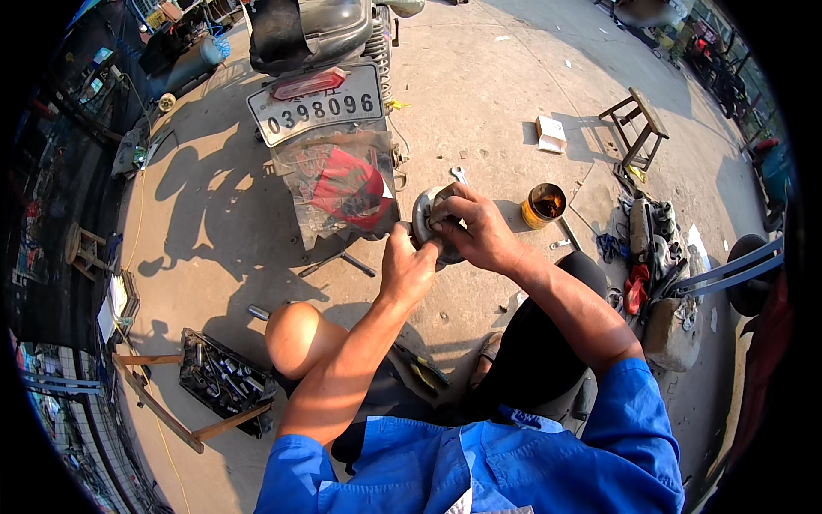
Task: The person disassembles a motorcycle brake assembly, removes the brake shoes, and cleans the components using a screwdriver and a rag. The person then reassembles the brake shoes into the drum and secures them with a spring.
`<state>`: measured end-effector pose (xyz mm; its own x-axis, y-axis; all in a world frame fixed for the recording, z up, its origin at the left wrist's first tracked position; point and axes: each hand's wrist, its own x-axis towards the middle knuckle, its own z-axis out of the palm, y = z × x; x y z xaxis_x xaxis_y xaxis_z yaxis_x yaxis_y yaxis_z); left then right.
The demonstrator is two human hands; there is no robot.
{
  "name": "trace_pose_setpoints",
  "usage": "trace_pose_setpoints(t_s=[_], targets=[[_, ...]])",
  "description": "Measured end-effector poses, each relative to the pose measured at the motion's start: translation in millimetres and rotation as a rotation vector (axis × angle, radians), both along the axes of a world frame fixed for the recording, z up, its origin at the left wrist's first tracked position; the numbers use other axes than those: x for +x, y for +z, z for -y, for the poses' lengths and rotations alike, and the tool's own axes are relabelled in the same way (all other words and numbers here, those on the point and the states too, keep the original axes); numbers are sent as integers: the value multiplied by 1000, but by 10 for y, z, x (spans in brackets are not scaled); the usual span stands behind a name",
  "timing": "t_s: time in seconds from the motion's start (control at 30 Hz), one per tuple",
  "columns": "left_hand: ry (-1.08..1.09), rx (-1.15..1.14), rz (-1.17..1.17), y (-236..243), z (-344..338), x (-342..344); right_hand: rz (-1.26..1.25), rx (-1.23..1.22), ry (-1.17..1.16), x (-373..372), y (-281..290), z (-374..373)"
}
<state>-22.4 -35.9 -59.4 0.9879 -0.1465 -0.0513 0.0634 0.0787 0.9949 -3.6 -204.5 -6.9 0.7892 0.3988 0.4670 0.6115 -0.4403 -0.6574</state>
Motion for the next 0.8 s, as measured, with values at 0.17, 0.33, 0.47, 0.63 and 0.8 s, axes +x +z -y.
trace_pose_setpoints(t_s=[0.17,0.33,0.47,0.63,0.8], targets=[[-3,-10,7,-27,-8,6,-12,14,-51,-5,8,14],[-4,-16,2,4,6,-8,-1,-20,-45,-8,15,23],[-13,32,14,-15,10,6,-17,5,-63,2,-12,26],[1,30,34,-123,12,18,-34,-30,-61,3,-6,20],[-7,40,28,-94,7,2,-13,-53,-50,8,-3,21]])
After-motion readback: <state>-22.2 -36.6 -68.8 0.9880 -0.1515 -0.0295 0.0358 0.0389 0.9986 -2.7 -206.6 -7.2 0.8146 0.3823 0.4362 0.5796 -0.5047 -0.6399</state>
